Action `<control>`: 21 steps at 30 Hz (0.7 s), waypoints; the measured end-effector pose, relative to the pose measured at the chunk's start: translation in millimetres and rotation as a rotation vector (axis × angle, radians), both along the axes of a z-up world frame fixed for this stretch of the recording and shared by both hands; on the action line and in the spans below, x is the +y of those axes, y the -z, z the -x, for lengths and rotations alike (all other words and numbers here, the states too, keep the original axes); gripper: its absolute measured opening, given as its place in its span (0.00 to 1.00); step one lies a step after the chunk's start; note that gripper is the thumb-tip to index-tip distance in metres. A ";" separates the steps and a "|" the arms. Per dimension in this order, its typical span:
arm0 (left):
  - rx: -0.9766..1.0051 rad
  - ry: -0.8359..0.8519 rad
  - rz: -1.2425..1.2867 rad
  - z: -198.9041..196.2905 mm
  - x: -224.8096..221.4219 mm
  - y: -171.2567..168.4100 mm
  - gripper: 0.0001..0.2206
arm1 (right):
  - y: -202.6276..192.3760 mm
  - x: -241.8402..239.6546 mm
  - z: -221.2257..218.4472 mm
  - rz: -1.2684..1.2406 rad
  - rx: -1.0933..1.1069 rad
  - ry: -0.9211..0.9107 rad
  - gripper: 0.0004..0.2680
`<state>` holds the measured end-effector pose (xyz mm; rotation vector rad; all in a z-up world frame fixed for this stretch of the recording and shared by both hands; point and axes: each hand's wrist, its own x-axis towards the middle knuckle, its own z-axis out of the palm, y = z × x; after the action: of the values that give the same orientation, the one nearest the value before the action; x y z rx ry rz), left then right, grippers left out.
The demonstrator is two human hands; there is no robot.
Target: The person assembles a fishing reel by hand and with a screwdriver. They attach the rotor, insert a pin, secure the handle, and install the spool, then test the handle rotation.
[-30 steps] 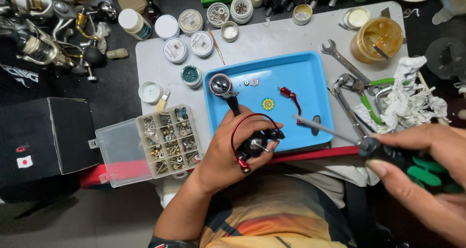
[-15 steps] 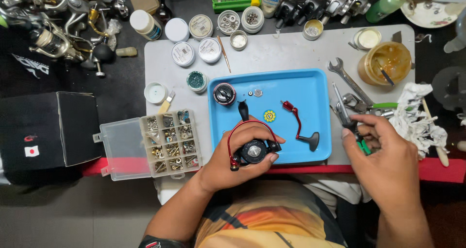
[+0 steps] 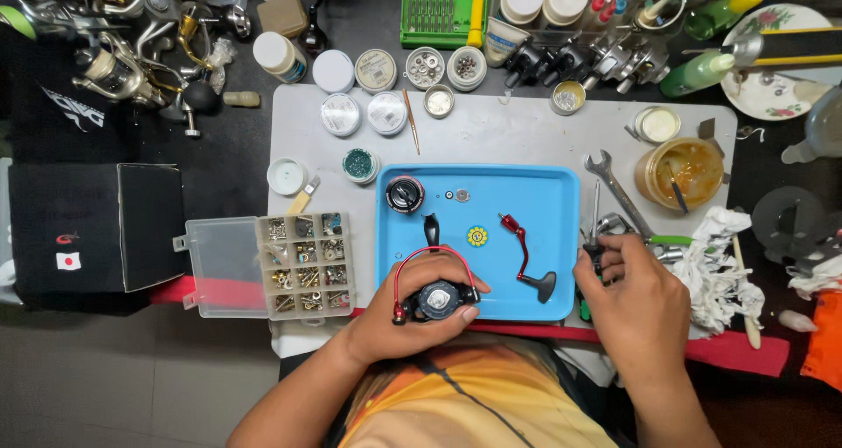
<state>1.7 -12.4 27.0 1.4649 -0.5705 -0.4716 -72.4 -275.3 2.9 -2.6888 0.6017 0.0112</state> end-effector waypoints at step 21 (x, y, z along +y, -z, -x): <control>0.277 -0.045 -0.006 1.1 31.1 2.5 0.14 | -28.6 -0.2 -25.6 -0.017 0.287 0.022 0.10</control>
<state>0.6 18.8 24.6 1.3861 -0.3158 -0.6294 -46.8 -275.5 31.5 -2.6838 0.7108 0.4001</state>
